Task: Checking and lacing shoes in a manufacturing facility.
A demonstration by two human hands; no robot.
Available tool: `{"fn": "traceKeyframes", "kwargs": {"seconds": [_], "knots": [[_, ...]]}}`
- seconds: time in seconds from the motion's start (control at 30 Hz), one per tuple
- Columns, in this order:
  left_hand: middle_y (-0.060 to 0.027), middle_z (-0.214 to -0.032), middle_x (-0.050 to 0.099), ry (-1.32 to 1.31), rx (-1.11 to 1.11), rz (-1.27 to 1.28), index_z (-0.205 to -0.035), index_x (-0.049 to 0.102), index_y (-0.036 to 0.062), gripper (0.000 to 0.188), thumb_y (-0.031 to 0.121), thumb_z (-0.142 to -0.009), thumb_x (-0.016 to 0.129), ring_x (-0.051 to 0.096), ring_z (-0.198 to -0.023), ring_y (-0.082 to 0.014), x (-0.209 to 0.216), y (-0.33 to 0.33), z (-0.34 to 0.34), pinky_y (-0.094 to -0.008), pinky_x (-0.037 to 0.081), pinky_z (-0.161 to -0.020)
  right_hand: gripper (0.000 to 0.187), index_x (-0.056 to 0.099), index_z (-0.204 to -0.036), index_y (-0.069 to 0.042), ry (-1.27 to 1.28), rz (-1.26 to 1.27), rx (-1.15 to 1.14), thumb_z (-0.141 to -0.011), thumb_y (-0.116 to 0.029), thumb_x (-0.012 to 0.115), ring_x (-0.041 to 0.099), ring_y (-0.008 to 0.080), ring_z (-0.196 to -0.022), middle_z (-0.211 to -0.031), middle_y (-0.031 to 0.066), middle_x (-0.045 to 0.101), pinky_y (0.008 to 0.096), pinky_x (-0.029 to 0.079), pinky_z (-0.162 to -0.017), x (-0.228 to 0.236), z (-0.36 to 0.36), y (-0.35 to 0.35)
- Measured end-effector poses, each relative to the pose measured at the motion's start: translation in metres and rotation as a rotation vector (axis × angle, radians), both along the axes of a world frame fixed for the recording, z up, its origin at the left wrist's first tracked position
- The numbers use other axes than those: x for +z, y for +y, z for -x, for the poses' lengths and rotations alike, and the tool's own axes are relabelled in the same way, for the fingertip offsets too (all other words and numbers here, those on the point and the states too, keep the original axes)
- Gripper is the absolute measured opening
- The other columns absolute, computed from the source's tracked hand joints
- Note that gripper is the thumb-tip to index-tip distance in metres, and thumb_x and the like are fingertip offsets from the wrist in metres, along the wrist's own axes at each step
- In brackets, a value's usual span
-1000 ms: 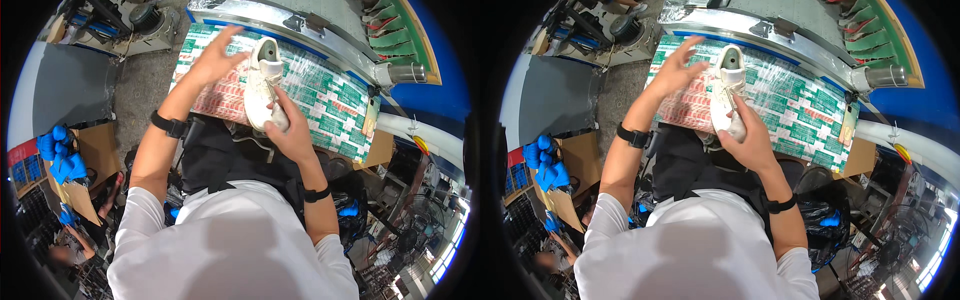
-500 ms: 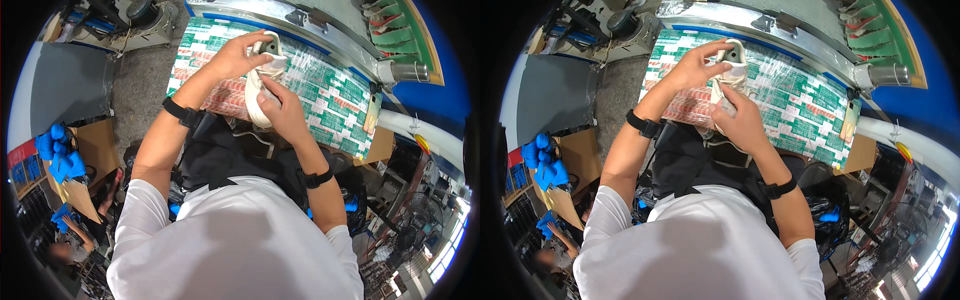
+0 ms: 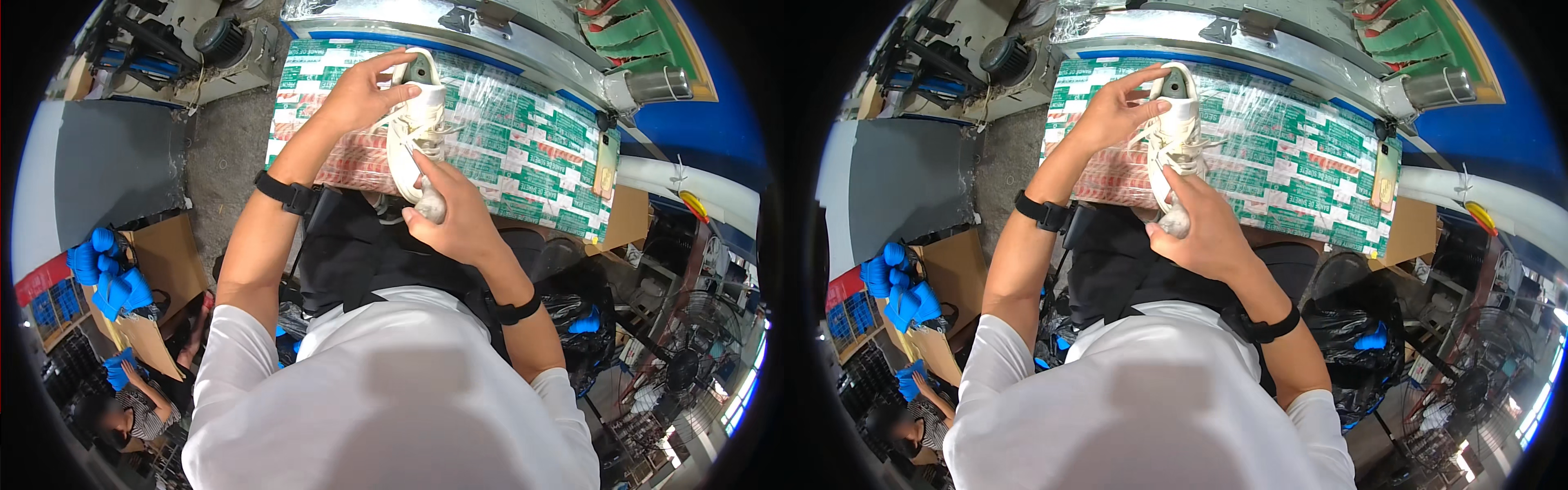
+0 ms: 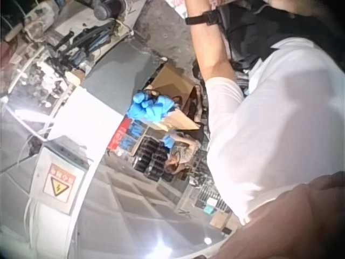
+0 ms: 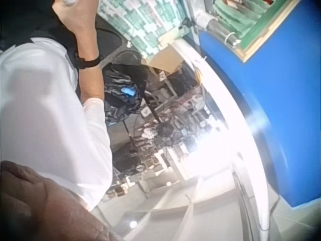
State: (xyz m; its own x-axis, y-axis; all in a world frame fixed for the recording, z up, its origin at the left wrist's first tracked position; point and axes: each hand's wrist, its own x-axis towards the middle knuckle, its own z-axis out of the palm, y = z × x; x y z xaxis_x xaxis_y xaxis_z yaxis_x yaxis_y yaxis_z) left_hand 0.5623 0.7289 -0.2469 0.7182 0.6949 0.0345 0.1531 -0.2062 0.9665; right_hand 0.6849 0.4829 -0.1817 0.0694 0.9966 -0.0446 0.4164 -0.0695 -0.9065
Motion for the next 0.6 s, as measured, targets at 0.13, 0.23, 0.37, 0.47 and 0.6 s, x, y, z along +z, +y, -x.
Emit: {"fn": "traceKeyframes", "kwargs": {"seconds": [0.13,0.23,0.37,0.47,0.6], "knots": [[-0.0154,-0.174,0.051,0.051,-0.009,-0.031,-0.157,0.067,0.0152,0.060,0.033,-0.103,0.086,0.068,-0.136,-0.0304,0.007,-0.008,0.007,-0.0399,0.063,-0.104,0.085,0.054,-0.162,0.003,-0.052,0.068,0.028,-0.084,-0.013,0.082,0.069,0.0357,-0.115,-0.125,0.0211,0.070,0.0407,0.053,-0.106,-0.005,-0.012,-0.022],[-0.0127,-0.177,0.047,0.067,-0.020,-0.168,-0.160,0.065,0.0177,0.062,0.030,-0.104,0.085,0.068,-0.134,-0.0292,-0.002,-0.003,0.008,-0.0374,0.065,-0.097,0.086,0.055,-0.158,0.007,-0.151,-0.066,-0.103,-0.083,-0.024,0.086,0.070,0.0373,-0.108,-0.116,0.0205,0.070,0.0451,0.056,-0.098,-0.003,-0.015,-0.022],[-0.0144,-0.175,0.050,0.027,-0.001,-0.014,-0.157,0.067,0.0183,0.060,0.032,-0.102,0.086,0.068,-0.136,-0.0324,0.002,-0.007,0.004,-0.0411,0.061,-0.107,0.084,0.057,-0.154,0.009,-0.206,-0.194,-0.089,-0.083,-0.026,0.085,0.070,0.0394,-0.106,-0.113,0.0212,0.070,0.0475,0.057,-0.094,0.003,-0.010,0.020],[-0.0148,-0.173,0.053,0.020,0.006,0.027,-0.155,0.070,0.0185,0.059,0.034,-0.101,0.087,0.068,-0.138,-0.0337,0.000,-0.009,0.002,-0.0425,0.059,-0.113,0.075,0.061,-0.145,0.008,-0.362,-0.238,-0.031,-0.085,-0.028,0.086,0.072,0.0438,-0.103,-0.109,0.0249,0.072,0.0522,0.056,-0.092,-0.014,-0.004,0.044],[-0.0139,-0.174,0.052,0.019,0.006,0.041,-0.155,0.069,0.0188,0.059,0.032,-0.101,0.088,0.067,-0.139,-0.0342,-0.006,-0.006,0.002,-0.0428,0.059,-0.113,0.077,0.059,-0.153,0.006,-0.055,0.044,0.138,-0.089,-0.029,0.084,0.072,0.0424,-0.105,-0.114,0.0232,0.072,0.0486,0.056,-0.095,-0.001,0.005,0.015]]}}
